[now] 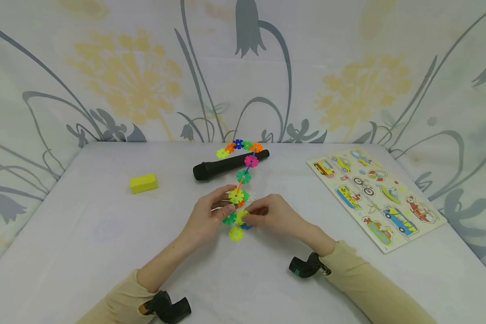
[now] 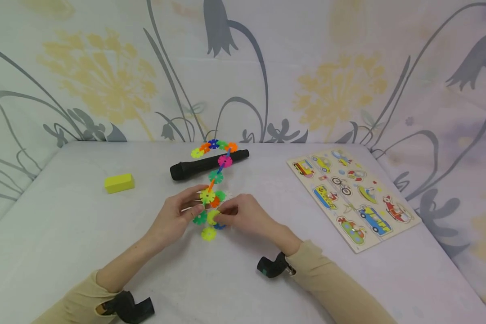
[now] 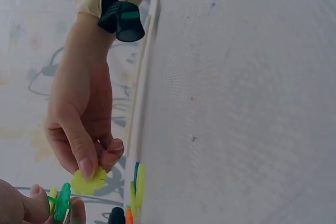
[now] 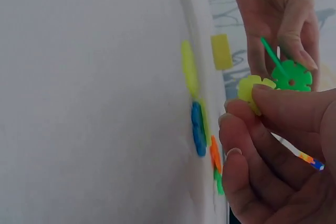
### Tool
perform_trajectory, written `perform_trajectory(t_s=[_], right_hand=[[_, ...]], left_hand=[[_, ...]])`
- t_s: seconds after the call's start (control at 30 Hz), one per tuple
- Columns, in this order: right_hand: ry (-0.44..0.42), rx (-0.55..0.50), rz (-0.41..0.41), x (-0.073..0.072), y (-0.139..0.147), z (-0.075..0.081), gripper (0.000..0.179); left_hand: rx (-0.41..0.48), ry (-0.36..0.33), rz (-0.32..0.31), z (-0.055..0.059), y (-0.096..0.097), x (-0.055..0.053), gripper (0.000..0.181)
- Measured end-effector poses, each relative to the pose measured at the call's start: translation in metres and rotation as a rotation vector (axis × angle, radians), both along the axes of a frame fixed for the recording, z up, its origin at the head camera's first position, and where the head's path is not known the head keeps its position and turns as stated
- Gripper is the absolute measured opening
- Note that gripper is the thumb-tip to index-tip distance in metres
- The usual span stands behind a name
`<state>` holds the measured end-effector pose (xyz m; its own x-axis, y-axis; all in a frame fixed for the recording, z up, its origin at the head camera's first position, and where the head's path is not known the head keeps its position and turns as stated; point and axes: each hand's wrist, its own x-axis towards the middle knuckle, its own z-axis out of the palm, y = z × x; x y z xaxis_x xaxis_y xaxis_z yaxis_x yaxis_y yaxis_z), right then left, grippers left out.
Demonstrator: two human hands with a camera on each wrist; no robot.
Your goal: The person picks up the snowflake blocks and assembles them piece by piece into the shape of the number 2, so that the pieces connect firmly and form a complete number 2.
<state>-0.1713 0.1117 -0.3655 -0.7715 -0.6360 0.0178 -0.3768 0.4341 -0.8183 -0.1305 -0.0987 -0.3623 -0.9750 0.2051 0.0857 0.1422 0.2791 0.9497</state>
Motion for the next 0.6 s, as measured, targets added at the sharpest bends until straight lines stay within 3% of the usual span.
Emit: perform_trajectory(t_s=[0.17, 0.3, 0.4, 0.6], right_hand=[[-0.088, -0.007, 0.093, 0.01, -0.009, -0.002, 0.011], [-0.13, -0.011, 0.117, 0.014, -0.012, -0.002, 0.012], [-0.08, 0.016, 0.088, 0.013, -0.01, -0.001, 0.011], [0.123, -0.01, -0.045, 0.008, -0.002, 0.001, 0.009]], left_hand=[[0.01, 0.026, 0.0, 0.0, 0.0, 0.001, 0.049], [0.029, 0.024, -0.004, 0.001, 0.0, 0.001, 0.049], [0.037, 0.029, -0.009, 0.001, 0.001, 0.001, 0.048], [0.042, 0.034, -0.007, 0.001, 0.001, 0.001, 0.048]])
